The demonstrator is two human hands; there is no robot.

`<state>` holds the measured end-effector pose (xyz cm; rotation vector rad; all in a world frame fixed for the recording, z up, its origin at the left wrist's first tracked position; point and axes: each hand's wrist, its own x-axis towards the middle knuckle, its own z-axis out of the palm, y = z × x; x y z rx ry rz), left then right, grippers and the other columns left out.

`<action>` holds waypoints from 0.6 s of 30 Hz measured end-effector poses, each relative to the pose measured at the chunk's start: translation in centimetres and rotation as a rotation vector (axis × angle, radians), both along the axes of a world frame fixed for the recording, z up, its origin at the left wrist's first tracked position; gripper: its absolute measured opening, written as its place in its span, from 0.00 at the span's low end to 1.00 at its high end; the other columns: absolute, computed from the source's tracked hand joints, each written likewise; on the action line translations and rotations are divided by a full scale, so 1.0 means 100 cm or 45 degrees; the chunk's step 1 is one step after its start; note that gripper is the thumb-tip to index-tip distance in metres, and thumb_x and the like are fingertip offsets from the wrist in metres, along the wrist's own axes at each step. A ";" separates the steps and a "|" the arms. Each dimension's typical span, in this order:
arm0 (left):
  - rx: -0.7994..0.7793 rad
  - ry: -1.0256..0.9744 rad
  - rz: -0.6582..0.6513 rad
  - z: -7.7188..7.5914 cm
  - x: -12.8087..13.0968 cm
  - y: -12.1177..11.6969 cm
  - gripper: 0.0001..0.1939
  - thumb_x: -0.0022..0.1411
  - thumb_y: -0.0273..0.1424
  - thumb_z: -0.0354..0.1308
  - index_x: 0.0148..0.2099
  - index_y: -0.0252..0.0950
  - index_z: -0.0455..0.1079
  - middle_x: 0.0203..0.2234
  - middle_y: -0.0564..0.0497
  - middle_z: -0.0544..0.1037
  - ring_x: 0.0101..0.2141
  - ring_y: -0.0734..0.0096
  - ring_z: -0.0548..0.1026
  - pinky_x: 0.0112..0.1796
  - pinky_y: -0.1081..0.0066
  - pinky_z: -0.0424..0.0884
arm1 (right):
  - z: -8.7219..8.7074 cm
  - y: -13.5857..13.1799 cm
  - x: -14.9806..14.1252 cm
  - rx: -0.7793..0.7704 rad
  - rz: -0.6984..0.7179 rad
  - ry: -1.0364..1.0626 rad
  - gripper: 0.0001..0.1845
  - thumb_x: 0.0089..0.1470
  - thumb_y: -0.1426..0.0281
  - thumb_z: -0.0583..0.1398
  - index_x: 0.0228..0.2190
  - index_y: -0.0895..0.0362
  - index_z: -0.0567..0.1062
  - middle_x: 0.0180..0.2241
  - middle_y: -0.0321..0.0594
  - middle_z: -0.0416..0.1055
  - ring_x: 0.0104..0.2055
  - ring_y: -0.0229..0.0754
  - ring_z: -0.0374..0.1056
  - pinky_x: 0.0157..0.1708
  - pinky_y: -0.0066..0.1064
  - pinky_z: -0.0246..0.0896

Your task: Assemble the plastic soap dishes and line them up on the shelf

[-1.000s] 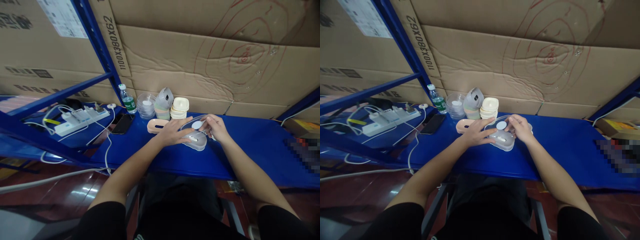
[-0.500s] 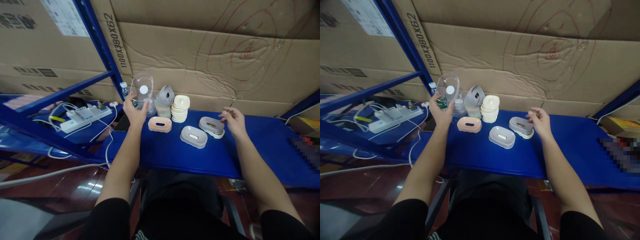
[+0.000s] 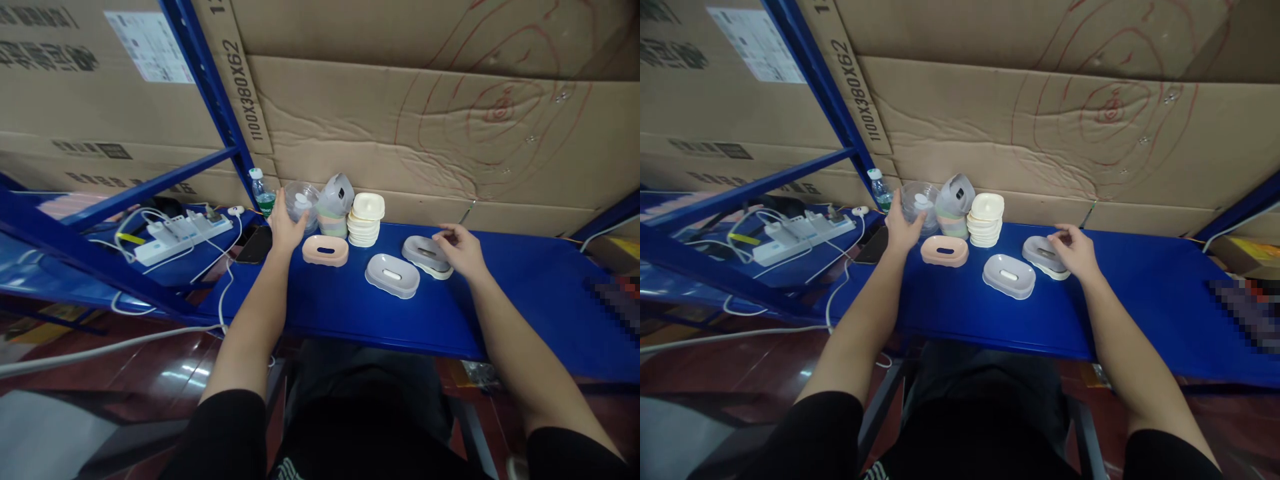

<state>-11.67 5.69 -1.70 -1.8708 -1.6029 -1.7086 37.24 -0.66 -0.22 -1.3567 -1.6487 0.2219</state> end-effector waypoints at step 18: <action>0.201 0.084 -0.140 0.014 0.066 -0.051 0.14 0.71 0.41 0.56 0.46 0.37 0.77 0.35 0.47 0.83 0.36 0.63 0.81 0.44 0.62 0.78 | -0.013 0.007 0.025 -0.356 0.184 -0.630 0.51 0.45 0.42 0.72 0.65 0.52 0.74 0.62 0.54 0.74 0.65 0.68 0.70 0.65 0.62 0.65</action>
